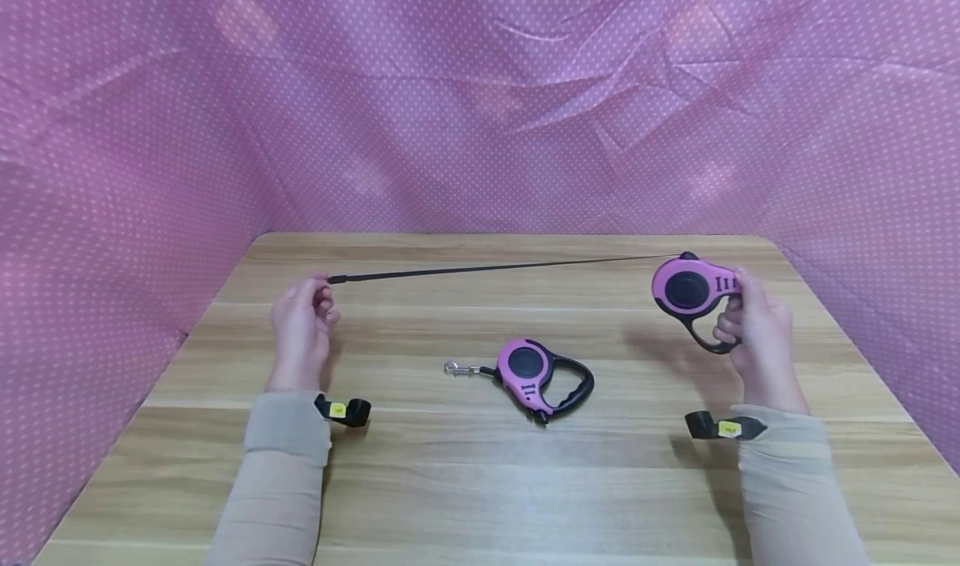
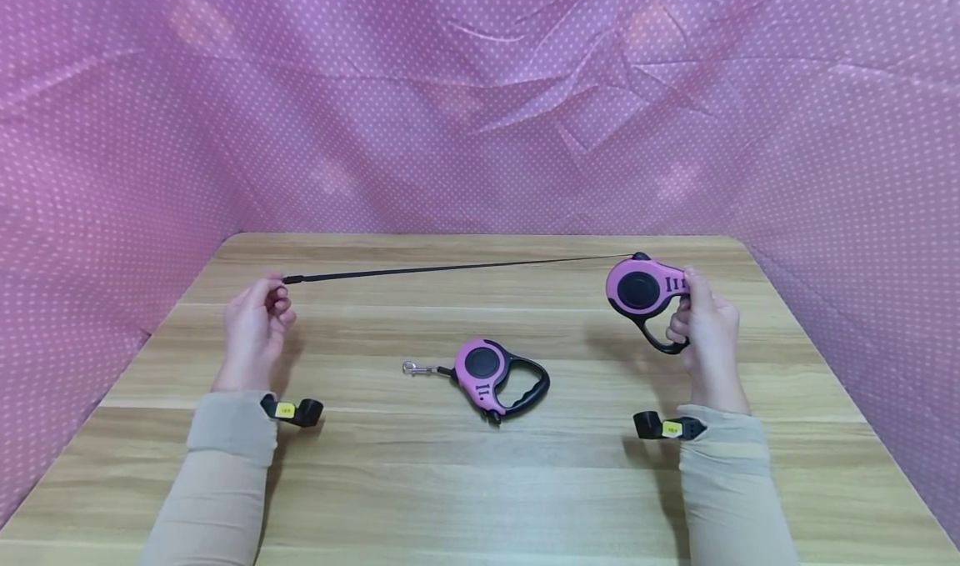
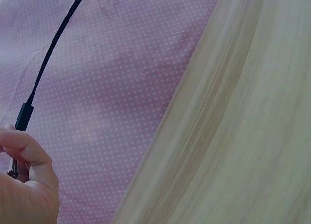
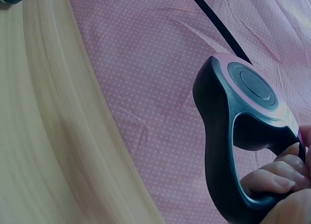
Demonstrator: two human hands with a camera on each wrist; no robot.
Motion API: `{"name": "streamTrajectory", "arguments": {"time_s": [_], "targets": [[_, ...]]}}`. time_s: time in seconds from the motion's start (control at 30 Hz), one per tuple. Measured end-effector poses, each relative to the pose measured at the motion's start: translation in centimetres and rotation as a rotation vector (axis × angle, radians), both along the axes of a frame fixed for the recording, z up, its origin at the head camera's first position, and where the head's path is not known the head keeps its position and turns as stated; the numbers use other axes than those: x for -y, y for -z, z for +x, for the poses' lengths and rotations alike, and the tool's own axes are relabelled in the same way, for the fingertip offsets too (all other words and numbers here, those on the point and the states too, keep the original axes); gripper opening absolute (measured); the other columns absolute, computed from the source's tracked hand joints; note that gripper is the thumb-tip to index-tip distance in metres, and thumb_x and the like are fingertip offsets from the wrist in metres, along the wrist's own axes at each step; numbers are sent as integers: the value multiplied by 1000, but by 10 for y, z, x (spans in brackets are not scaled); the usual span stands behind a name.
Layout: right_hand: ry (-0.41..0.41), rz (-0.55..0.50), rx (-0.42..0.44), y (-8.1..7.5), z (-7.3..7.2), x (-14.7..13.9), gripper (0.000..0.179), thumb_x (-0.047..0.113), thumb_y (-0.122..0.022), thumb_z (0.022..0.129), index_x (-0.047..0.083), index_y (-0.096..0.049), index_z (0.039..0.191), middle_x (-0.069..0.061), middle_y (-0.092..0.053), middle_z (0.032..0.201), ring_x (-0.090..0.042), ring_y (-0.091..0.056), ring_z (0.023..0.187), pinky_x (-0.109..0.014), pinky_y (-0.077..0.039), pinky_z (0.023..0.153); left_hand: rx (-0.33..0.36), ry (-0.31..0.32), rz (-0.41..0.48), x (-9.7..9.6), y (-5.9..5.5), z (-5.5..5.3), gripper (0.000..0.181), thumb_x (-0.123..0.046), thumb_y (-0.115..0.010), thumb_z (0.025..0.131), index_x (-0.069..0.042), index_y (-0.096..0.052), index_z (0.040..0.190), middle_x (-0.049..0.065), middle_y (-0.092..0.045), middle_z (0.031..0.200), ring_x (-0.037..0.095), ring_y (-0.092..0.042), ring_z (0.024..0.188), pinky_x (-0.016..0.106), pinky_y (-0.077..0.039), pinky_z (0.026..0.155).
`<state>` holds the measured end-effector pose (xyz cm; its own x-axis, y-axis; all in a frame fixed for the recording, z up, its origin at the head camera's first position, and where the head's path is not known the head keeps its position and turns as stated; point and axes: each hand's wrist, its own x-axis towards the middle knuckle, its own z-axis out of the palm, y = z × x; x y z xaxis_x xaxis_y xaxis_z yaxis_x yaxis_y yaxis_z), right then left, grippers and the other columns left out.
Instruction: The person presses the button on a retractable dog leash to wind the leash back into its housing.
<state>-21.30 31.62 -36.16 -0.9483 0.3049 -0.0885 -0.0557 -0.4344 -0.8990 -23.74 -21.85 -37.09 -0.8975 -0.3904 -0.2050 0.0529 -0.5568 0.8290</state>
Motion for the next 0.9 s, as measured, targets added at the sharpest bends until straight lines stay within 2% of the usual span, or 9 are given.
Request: {"name": "streamTrajectory", "arguments": {"time_s": [0.23, 0.43, 0.9], "targets": [[10, -21, 1, 1, 2, 1, 51, 28, -61, 98, 11, -47, 52, 8, -39, 37, -9, -17, 44, -27, -9, 47, 4, 26, -26, -2, 1, 2, 8, -6, -58, 97, -7, -66, 97, 0, -56, 81, 10, -45, 68, 16, -38, 47], [-17, -18, -14, 3, 3, 5, 50, 27, -59, 99, 11, -47, 53, 8, -38, 38, -9, -16, 45, -28, -7, 48, 20, 68, -56, -4, 3, 3, 8, -8, -57, 98, -8, -65, 99, 0, -56, 83, 10, -45, 69, 16, -39, 48], [-22, 8, 9, 5, 2, 9, 49, 30, -60, 98, 12, -48, 55, 8, -38, 39, -7, -20, 43, -24, -12, 44, 5, 90, -87, -6, 6, 2, 10, -7, -56, 98, -8, -66, 96, -1, -57, 82, 9, -45, 68, 16, -39, 48]]}}
